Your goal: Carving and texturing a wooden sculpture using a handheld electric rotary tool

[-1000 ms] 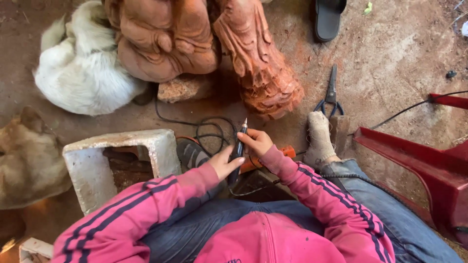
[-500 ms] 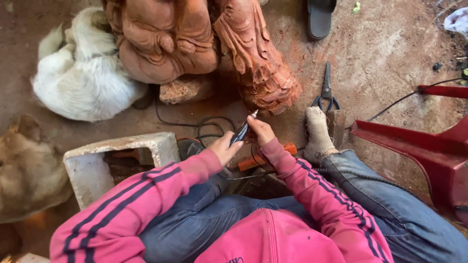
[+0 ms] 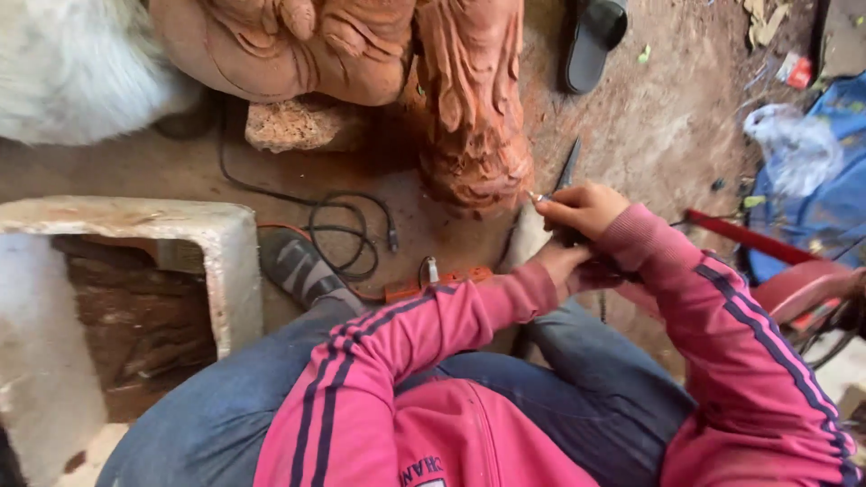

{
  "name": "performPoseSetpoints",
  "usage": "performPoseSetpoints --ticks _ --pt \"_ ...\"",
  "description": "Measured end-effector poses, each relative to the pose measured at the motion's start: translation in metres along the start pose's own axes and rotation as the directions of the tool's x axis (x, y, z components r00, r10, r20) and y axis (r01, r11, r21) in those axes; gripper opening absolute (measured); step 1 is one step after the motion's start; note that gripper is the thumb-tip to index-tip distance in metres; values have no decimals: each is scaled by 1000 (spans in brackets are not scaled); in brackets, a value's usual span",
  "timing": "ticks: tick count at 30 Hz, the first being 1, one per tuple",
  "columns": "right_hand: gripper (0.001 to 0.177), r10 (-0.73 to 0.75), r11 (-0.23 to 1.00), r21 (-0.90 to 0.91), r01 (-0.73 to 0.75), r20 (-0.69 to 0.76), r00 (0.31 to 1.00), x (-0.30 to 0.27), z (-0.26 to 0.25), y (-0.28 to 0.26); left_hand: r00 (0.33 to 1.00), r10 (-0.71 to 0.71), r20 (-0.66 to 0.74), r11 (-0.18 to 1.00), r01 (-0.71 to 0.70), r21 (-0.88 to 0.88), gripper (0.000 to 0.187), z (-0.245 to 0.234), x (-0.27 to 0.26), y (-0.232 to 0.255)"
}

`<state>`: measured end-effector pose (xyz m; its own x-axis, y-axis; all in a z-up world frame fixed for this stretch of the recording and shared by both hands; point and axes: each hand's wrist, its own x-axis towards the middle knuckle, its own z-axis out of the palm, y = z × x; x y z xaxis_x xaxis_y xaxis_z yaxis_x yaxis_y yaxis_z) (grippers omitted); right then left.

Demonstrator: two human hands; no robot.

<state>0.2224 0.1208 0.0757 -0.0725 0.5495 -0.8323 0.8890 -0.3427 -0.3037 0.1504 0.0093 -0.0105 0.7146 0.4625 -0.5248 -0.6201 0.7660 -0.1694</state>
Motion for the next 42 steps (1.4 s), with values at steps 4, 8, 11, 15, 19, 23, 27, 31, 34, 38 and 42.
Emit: performPoseSetpoints --ticks 4,8,11,15,19,23,27,31,34,38,42 --pt "42 50 992 -119 -43 58 997 35 -4 1 995 -72 -75 982 57 -180 56 5 33 14" --pt "42 22 978 -205 -23 -7 1000 49 -2 -5 988 -89 -125 985 68 -160 46 4 51 32" --pt "44 -11 966 -260 3 -30 999 54 1 4 984 -129 -122 986 114 -122 35 5 52 37" --pt "47 -69 950 -308 48 -60 996 63 4 0 943 -331 -18 942 330 -57 33 -4 53 67" --pt "45 -170 937 -328 123 -116 979 62 18 -14 961 -276 0 959 276 69 46 -13 45 83" --pt "43 -305 923 -326 204 -298 905 58 27 -22 982 -189 -15 936 185 300 62 -8 39 82" --pt "39 -415 896 -326 303 -367 833 84 39 -12 992 6 -122 932 38 359 46 -8 19 90" --pt "41 -408 904 -290 313 -375 832 95 39 -13 966 162 -199 923 -77 377 36 10 -26 106" --pt "44 -365 921 -282 270 -374 853 87 31 -27 915 316 -253 525 53 849 28 61 -81 127" --pt "44 -239 966 -174 190 -325 915 82 23 -36 890 307 -336 663 53 747 42 76 -91 130" --pt "47 -120 988 -122 92 -251 960 55 15 -66 903 302 -306 616 60 786 50 66 -72 123"
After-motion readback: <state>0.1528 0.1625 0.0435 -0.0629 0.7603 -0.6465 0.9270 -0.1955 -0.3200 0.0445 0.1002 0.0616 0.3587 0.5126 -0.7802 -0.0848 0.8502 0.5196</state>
